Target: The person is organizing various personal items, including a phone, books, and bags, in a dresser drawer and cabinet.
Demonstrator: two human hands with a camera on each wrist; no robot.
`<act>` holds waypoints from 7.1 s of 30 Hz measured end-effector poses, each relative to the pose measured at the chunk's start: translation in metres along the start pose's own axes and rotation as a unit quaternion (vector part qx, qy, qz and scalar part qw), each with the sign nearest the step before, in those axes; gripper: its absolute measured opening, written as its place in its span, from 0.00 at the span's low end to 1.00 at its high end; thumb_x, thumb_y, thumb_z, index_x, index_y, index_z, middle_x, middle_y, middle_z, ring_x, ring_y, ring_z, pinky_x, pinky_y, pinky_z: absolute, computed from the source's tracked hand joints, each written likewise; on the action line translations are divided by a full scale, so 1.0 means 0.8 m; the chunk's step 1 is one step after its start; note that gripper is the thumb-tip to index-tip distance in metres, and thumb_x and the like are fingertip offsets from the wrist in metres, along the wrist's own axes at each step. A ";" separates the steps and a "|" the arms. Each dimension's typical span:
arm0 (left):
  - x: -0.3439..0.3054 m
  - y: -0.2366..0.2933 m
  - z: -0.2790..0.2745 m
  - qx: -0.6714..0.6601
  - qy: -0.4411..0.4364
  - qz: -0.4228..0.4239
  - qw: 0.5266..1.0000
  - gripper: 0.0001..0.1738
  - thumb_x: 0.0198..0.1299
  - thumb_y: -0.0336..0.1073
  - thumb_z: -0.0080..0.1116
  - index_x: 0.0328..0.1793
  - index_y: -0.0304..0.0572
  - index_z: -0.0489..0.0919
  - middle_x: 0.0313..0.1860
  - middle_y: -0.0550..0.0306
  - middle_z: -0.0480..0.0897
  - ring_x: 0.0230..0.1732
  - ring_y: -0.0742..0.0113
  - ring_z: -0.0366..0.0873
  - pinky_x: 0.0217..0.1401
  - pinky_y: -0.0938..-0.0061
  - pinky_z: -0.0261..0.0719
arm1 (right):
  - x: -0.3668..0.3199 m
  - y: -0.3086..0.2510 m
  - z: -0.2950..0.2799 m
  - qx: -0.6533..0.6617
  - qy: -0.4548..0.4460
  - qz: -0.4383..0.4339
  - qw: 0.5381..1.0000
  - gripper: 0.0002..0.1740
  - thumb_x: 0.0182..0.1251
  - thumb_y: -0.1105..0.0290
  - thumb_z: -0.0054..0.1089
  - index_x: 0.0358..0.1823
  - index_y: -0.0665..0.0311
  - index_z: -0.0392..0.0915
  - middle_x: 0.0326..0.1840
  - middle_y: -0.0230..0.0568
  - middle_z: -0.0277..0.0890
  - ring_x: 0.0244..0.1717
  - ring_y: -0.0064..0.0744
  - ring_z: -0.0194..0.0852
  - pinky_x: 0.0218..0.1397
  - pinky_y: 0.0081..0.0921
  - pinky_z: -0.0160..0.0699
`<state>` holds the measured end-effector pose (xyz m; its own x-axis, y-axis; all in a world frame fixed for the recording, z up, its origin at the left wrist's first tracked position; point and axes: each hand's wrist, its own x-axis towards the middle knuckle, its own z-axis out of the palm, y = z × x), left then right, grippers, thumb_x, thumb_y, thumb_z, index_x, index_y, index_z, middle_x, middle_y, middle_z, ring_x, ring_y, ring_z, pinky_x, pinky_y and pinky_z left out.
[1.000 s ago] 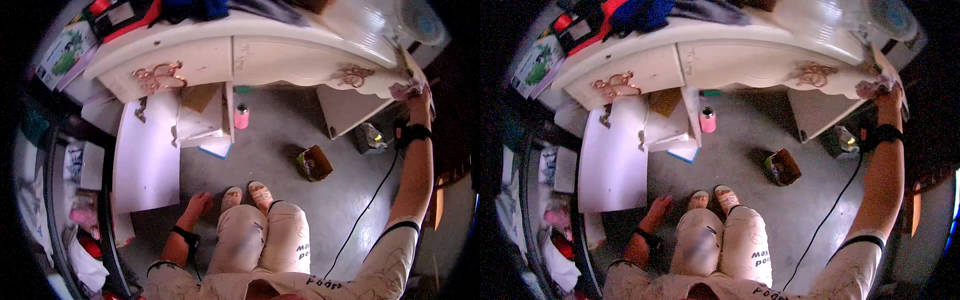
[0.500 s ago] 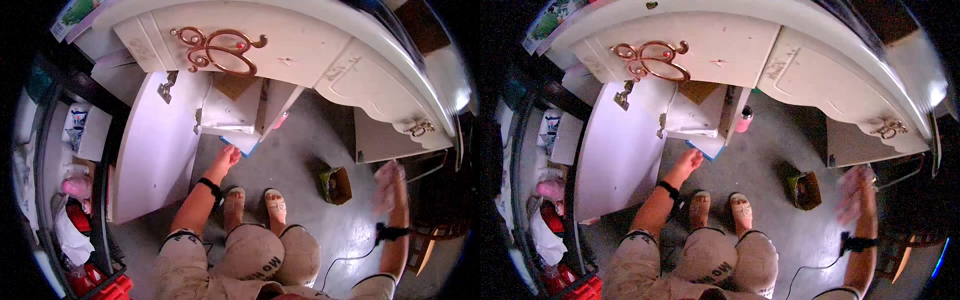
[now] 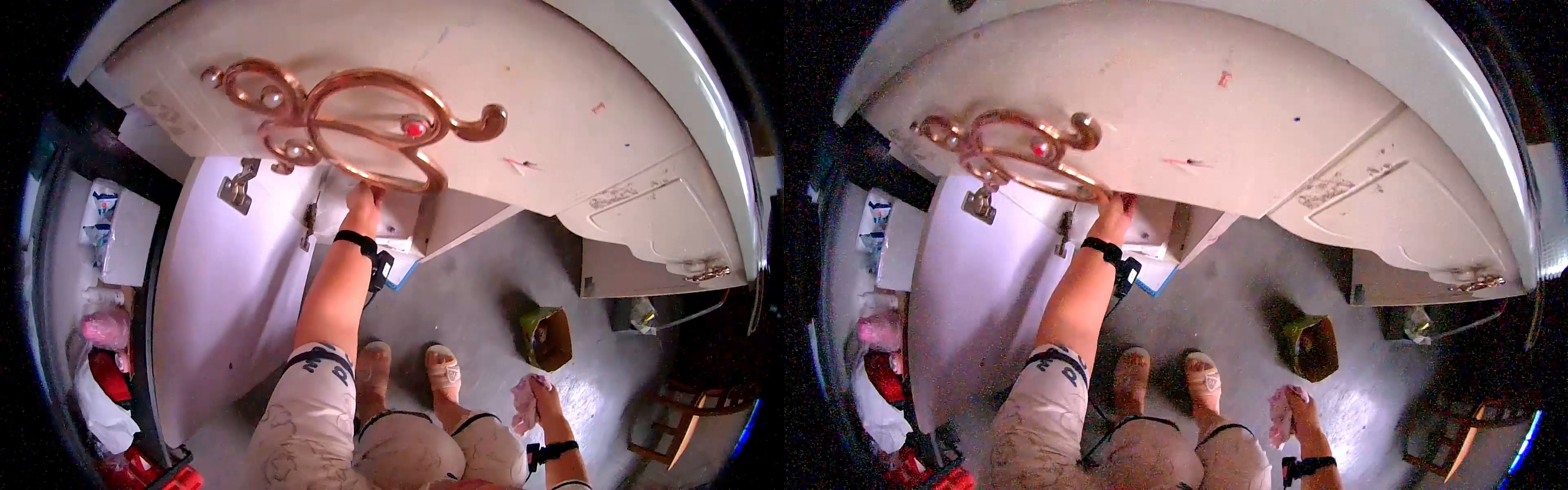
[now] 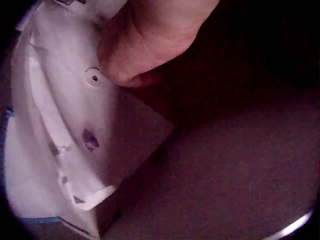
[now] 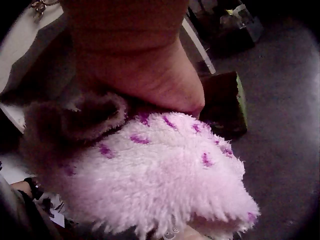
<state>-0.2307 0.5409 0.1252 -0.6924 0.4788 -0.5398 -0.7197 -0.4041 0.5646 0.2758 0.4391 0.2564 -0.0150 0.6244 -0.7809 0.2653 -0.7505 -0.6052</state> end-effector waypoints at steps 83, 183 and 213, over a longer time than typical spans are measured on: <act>-0.343 0.053 -0.205 0.648 -0.289 -0.061 0.702 0.14 0.59 0.39 0.52 0.46 0.38 0.74 0.34 0.59 0.78 0.31 0.73 0.74 0.34 0.78 0.72 | 0.093 -0.063 -0.154 -0.606 0.036 -0.235 0.759 0.16 0.57 0.60 0.48 0.41 0.61 0.76 0.45 0.45 0.75 0.44 0.46 0.73 0.44 0.36 0.74; -0.395 0.099 -0.209 0.637 -0.241 0.029 0.732 0.17 0.56 0.43 0.52 0.41 0.35 0.77 0.27 0.50 0.79 0.29 0.66 0.76 0.34 0.72 0.72 | -0.224 -0.370 -0.095 -0.005 0.015 -0.553 0.833 0.14 0.62 0.62 0.51 0.41 0.66 0.72 0.36 0.40 0.73 0.35 0.27 0.71 0.33 0.21 0.74; -0.062 -0.032 -0.059 0.018 0.086 -0.058 0.994 0.21 0.48 0.52 0.62 0.43 0.50 0.75 0.31 0.66 0.76 0.26 0.73 0.70 0.24 0.78 0.62 | 0.001 0.041 -0.031 -0.146 -0.053 -0.072 0.985 0.13 0.59 0.75 0.52 0.46 0.68 0.70 0.33 0.42 0.74 0.28 0.34 0.73 0.29 0.33 0.76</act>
<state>-0.1806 0.4910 0.1080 -0.6057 0.3796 -0.6993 -0.7950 -0.3246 0.5124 0.3086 0.4200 0.2400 -0.1698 0.6818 -0.7115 0.5188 -0.5520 -0.6528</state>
